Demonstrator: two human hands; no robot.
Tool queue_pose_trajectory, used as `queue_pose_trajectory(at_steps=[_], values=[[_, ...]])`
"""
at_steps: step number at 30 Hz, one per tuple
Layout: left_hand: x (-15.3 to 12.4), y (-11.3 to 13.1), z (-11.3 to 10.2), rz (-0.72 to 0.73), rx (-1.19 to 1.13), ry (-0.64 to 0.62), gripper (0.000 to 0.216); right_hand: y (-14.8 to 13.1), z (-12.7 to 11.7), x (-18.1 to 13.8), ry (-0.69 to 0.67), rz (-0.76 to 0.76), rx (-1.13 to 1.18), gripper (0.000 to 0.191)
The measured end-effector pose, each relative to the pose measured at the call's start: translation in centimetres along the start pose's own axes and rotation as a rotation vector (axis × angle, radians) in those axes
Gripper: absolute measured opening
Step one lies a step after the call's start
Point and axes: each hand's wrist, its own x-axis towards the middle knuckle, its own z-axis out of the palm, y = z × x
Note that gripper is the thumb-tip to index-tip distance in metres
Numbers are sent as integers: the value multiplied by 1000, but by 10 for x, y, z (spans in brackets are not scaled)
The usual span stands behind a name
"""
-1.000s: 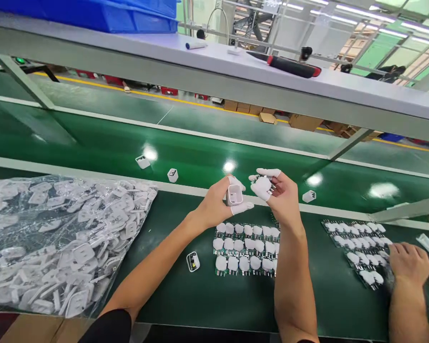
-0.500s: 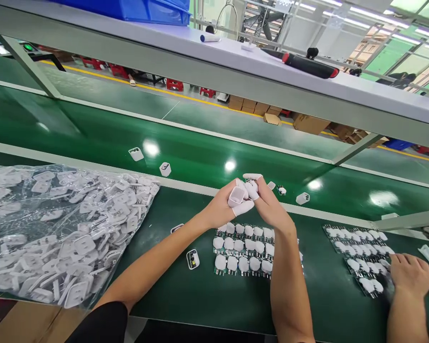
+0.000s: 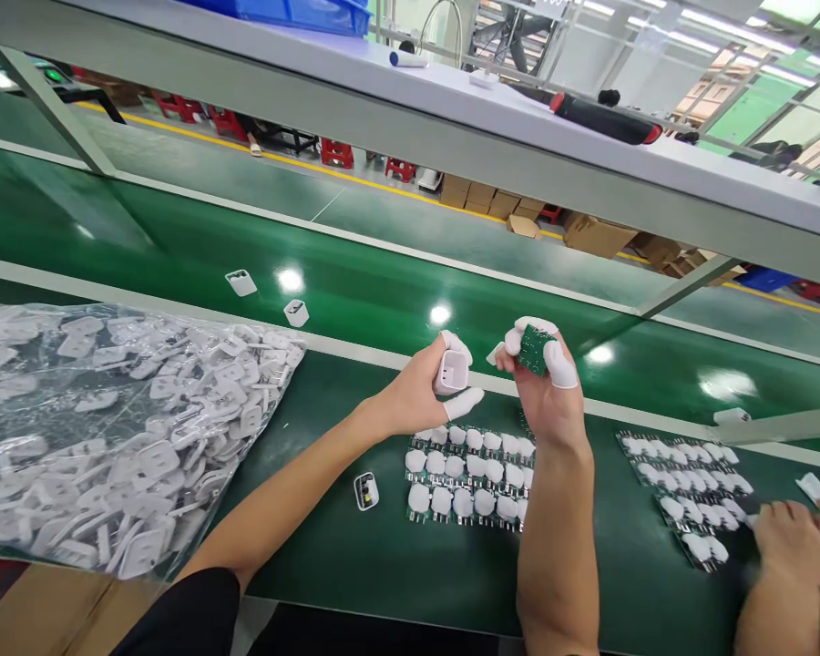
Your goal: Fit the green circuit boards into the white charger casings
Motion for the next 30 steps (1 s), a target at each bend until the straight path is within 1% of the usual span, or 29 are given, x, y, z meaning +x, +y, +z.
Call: queue_pose_trajectory(at_steps=[4, 7, 9, 11, 12, 14, 16, 17, 19, 20, 22, 24, 26, 28, 30], values=[[-3, 11, -4, 135, 39, -79, 47, -16, -7, -7, 119, -23, 96, 41], [-5, 15, -3, 150, 77, -101, 47, -26, -5, -15, 162, -40, 161, 33], [-4, 12, -3, 129, 85, -76, 47, -27, 2, -16, 184, -31, 219, 28], [-2, 4, -6, 77, 82, -12, 45, -25, 10, -12, 186, 15, 277, 27], [0, -1, -9, 47, 81, 27, 43, -22, 13, -9, 165, 55, 284, 26], [4, -9, -18, 18, 80, 107, 41, -18, 12, -5, 60, 148, 215, 26], [7, -15, -30, 54, 79, 192, 42, -15, 4, -8, -119, 235, 65, 26], [8, -16, -35, 88, 79, 228, 43, -15, -2, -15, -212, 273, -18, 25], [10, -16, -43, 146, 78, 284, 46, -18, -13, -40, -378, 314, -191, 23], [11, -16, -46, 162, 76, 302, 47, -19, -16, -57, -439, 317, -281, 22], [12, -16, -47, 178, 74, 320, 50, -20, -18, -95, -540, 261, -433, 23], [14, -17, -45, 193, 93, 318, 52, -17, -13, -131, -559, 223, -503, 16], [14, -19, -41, 216, 141, 312, 50, -11, -7, -158, -598, 225, -490, 10], [13, -20, -38, 220, 185, 305, 46, -8, -3, -174, -625, 245, -456, 13], [11, -20, -37, 193, 175, 291, 42, -8, -5, -178, -630, 262, -418, 17]])
